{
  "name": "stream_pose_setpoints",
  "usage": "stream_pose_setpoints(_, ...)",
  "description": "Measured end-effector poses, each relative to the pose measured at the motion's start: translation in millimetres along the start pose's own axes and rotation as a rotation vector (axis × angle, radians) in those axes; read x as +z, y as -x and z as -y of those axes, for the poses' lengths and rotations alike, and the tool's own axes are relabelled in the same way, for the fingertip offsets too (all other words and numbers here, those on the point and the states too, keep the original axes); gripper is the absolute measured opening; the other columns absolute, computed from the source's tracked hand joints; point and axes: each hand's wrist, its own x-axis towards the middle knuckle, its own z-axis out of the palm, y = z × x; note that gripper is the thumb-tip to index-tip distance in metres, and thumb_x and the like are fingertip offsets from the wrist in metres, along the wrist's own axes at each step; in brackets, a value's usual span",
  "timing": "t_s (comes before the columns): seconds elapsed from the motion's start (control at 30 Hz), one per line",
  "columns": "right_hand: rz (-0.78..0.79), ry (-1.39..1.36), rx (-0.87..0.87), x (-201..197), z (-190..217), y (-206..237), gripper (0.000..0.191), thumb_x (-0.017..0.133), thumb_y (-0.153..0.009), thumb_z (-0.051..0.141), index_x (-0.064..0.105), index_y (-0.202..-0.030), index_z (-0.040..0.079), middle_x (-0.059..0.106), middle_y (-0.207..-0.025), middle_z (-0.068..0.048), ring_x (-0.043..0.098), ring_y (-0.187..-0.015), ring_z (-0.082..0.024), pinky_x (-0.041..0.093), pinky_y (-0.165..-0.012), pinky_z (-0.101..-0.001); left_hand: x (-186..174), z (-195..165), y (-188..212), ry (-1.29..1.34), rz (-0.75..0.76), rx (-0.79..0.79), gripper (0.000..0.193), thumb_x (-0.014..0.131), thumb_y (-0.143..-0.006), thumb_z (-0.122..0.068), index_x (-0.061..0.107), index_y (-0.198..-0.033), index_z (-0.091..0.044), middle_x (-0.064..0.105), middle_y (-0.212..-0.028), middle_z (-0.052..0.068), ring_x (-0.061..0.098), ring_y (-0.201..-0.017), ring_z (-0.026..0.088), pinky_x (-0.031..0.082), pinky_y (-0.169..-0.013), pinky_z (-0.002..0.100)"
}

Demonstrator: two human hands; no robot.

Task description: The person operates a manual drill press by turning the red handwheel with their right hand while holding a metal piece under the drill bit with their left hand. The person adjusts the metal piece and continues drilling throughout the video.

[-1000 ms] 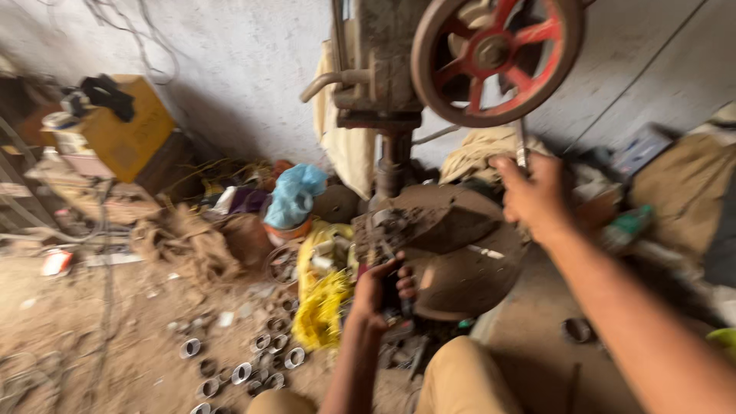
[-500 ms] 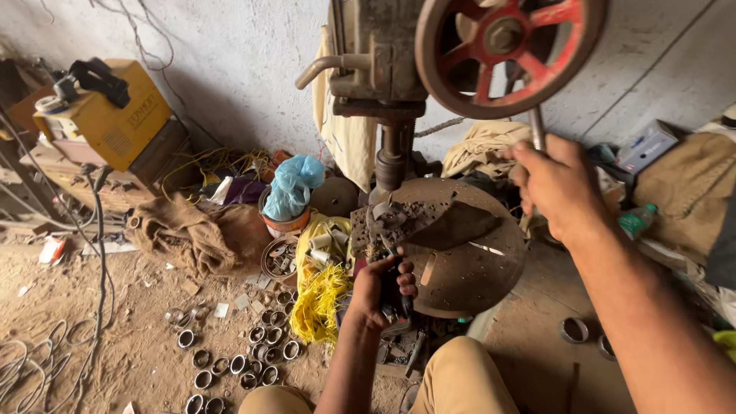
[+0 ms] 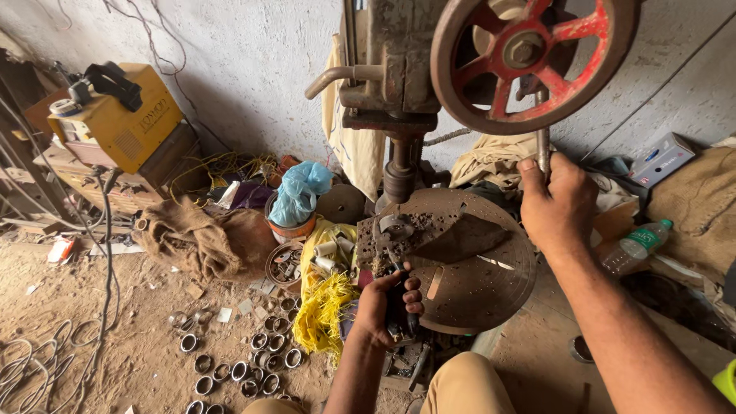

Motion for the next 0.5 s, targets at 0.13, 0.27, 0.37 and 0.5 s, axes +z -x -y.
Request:
stream_pose_setpoints(0.13,-0.029,-0.007,-0.074,-2,1,0,0.023,0.070,-0.103,0.021,0.068,-0.093,0.001,0.064,-0.073,-0.019,0.064,-0.068,-0.039,0.047,-0.064,-0.0502,-4,0,-2,-0.009,0.023,0.000,0.017,0.040,-0.106,-0.019,0.053,-0.113,-0.010,0.051,-0.079,0.005,0.045,-0.061,0.014,0.041,-0.050,0.026)
stream_pose_setpoints(0.27,-0.025,-0.031,-0.057,-3,4,0,0.022,0.070,-0.102,0.021,0.068,-0.093,0.001,0.064,-0.070,-0.017,0.064,-0.065,-0.037,0.047,-0.064,-0.0491,-5,0,-3,-0.013,0.025,0.000,0.017,0.040,-0.106,-0.019,0.053,-0.113,-0.010,0.051,-0.080,0.005,0.045,-0.061,0.014,0.040,-0.050,0.026)
stream_pose_setpoints(0.37,-0.019,-0.036,-0.052,-4,8,-1,0.024,0.070,-0.103,0.020,0.067,-0.091,0.000,0.063,-0.069,-0.016,0.063,-0.064,-0.034,0.047,-0.063,-0.0475,-4,-1,-3,-0.032,0.042,0.011,0.017,0.039,-0.106,-0.018,0.052,-0.113,-0.010,0.051,-0.079,0.005,0.045,-0.061,0.014,0.040,-0.051,0.027)
stream_pose_setpoints(0.5,0.055,-0.036,0.071,-8,14,-1,0.023,0.068,-0.102,0.020,0.068,-0.090,0.001,0.063,-0.063,-0.012,0.063,-0.057,-0.028,0.047,-0.058,-0.0451,-3,1,-2,-0.059,-0.030,0.027,0.019,0.039,-0.105,-0.019,0.053,-0.115,-0.009,0.051,-0.079,0.006,0.044,-0.060,0.014,0.039,-0.050,0.026)
